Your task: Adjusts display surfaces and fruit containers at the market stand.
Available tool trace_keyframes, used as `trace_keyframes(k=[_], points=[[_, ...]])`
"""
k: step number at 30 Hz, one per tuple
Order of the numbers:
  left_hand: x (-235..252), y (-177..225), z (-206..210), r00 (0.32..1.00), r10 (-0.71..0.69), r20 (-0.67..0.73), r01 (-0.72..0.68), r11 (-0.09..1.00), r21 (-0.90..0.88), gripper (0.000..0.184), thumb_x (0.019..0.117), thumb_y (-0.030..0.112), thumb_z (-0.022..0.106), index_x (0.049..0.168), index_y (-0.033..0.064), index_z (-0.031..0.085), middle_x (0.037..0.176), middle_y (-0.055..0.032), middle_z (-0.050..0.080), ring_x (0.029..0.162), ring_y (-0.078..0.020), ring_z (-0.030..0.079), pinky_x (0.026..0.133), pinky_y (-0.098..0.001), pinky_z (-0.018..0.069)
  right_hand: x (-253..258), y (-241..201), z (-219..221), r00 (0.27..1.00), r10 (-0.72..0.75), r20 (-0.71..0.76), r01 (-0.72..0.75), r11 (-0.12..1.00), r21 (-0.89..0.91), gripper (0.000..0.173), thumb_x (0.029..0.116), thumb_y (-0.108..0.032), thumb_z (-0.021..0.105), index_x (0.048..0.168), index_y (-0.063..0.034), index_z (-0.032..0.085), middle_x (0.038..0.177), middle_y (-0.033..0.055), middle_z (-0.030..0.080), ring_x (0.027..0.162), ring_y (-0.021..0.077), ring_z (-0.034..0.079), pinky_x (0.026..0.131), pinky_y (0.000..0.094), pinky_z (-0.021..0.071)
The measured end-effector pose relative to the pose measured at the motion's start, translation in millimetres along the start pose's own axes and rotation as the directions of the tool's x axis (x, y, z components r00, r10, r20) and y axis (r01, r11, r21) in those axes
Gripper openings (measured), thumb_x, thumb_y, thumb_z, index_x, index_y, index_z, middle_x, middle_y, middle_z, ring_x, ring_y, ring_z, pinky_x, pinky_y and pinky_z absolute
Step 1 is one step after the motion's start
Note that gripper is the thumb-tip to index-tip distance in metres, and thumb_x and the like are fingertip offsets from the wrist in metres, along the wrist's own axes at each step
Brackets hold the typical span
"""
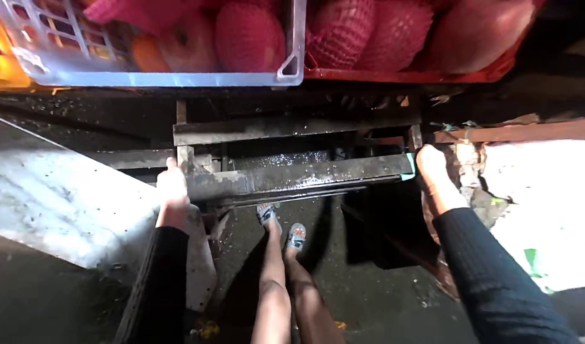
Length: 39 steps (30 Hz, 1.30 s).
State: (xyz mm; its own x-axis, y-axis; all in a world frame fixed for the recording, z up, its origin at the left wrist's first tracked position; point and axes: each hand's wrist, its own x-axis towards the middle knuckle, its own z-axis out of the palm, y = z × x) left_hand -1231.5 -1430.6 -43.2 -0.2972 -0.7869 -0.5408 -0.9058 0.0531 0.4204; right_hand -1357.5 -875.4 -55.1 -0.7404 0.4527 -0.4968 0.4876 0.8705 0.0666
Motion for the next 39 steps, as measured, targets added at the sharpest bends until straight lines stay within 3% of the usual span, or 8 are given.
trace_keyframes(k=[10, 14, 16, 20, 24, 30, 35, 39], points=[[2.1, -0.2, 3.6, 0.998, 0.061, -0.008, -0.061, 0.946, -0.318, 0.083, 0.1030, 0.070, 0.016, 0.098, 0.0017, 0.063, 0.090, -0.0138, 0.065, 0.083, -0.0238, 0.065, 0.075, -0.0512, 0.0535, -2.1, -19.2, -17.0, 0.997, 0.063, -0.040, -0.058, 0.991, 0.121, 0.047, 0.1138, -0.017, 0.023, 0.141, 0.0116, 0.049, 0.134, 0.0410, 0.055, 0.132, 0.0542, 0.051, 0.108, 0.0655, 0.0386], [-16.0, 2.4, 2.1, 0.993, 0.117, -0.010, -0.112, 0.912, -0.395, 0.084, 0.1058, 0.063, 0.009, 0.117, 0.0009, 0.065, 0.105, -0.0164, 0.069, 0.096, -0.0243, 0.068, 0.083, -0.0509, 0.0554, 20.6, -19.5, -21.7, 0.995, 0.017, -0.100, -0.010, 0.997, 0.071, 0.042, 0.1125, -0.015, 0.028, 0.134, 0.0137, 0.050, 0.125, 0.0440, 0.056, 0.122, 0.0612, 0.054, 0.095, 0.0745, 0.0424], [-23.0, 7.3, -2.7, 0.996, 0.091, -0.025, -0.093, 0.891, -0.444, 0.087, 0.1054, 0.063, 0.006, 0.119, 0.0010, 0.065, 0.106, -0.0166, 0.070, 0.095, -0.0244, 0.068, 0.083, -0.0496, 0.0552, 23.6, -17.0, -25.9, 0.998, 0.030, -0.049, -0.028, 0.999, 0.027, 0.044, 0.1128, -0.014, 0.026, 0.138, 0.0149, 0.046, 0.129, 0.0465, 0.053, 0.126, 0.0633, 0.051, 0.098, 0.0753, 0.0402], [-9.1, 1.6, -5.7, 0.992, 0.115, -0.054, -0.127, 0.909, -0.397, 0.090, 0.1043, 0.065, 0.004, 0.115, 0.0017, 0.068, 0.105, -0.0161, 0.071, 0.095, -0.0245, 0.069, 0.084, -0.0508, 0.0547, -5.7, -12.1, -21.6, 0.996, 0.069, -0.063, -0.068, 0.998, 0.019, 0.042, 0.1109, -0.010, 0.030, 0.144, 0.0087, 0.048, 0.135, 0.0420, 0.054, 0.131, 0.0564, 0.051, 0.107, 0.0676, 0.0394], [-2.3, 9.0, -7.1, 0.993, 0.108, -0.038, -0.115, 0.912, -0.393, 0.089, 0.1044, 0.065, 0.005, 0.112, 0.0029, 0.068, 0.102, -0.0146, 0.071, 0.093, -0.0233, 0.068, 0.083, -0.0502, 0.0537, -26.6, 2.5, -11.2, 0.986, -0.023, -0.165, 0.037, 0.996, 0.083, 0.040, 0.1115, -0.012, 0.032, 0.133, 0.0128, 0.054, 0.125, 0.0431, 0.058, 0.123, 0.0596, 0.055, 0.100, 0.0724, 0.0419], [-2.8, 10.9, -3.3, 0.995, 0.091, -0.033, -0.096, 0.886, -0.453, 0.090, 0.1037, 0.067, 0.005, 0.115, 0.0041, 0.068, 0.105, -0.0145, 0.071, 0.095, -0.0230, 0.068, 0.083, -0.0496, 0.0540, -17.9, -8.1, -14.4, 0.987, 0.045, -0.153, -0.037, 0.998, 0.055, 0.036, 0.1112, -0.010, 0.035, 0.134, 0.0124, 0.051, 0.125, 0.0448, 0.057, 0.123, 0.0627, 0.054, 0.096, 0.0755, 0.0417], [-12.8, 5.3, -8.7, 0.998, 0.048, -0.044, -0.064, 0.860, -0.506, 0.090, 0.1051, 0.062, 0.000, 0.115, 0.0025, 0.067, 0.098, -0.0119, 0.071, 0.088, -0.0183, 0.069, 0.080, -0.0438, 0.0558, -8.8, -25.6, -25.4, 0.984, 0.133, -0.114, -0.118, 0.984, 0.134, 0.049, 0.1133, -0.019, 0.024, 0.145, 0.0063, 0.050, 0.141, 0.0374, 0.053, 0.138, 0.0498, 0.047, 0.113, 0.0622, 0.0339], [-19.1, 7.7, -2.5, 0.996, 0.028, -0.079, -0.067, 0.833, -0.549, 0.081, 0.1078, 0.058, 0.006, 0.106, 0.0033, 0.066, 0.089, -0.0073, 0.068, 0.082, -0.0142, 0.067, 0.077, -0.0399, 0.0555, 12.2, -17.8, -26.4, 0.986, 0.021, -0.163, -0.011, 0.998, 0.067, 0.045, 0.1115, -0.018, 0.027, 0.138, 0.0089, 0.053, 0.131, 0.0411, 0.056, 0.129, 0.0565, 0.052, 0.103, 0.0712, 0.0391]])
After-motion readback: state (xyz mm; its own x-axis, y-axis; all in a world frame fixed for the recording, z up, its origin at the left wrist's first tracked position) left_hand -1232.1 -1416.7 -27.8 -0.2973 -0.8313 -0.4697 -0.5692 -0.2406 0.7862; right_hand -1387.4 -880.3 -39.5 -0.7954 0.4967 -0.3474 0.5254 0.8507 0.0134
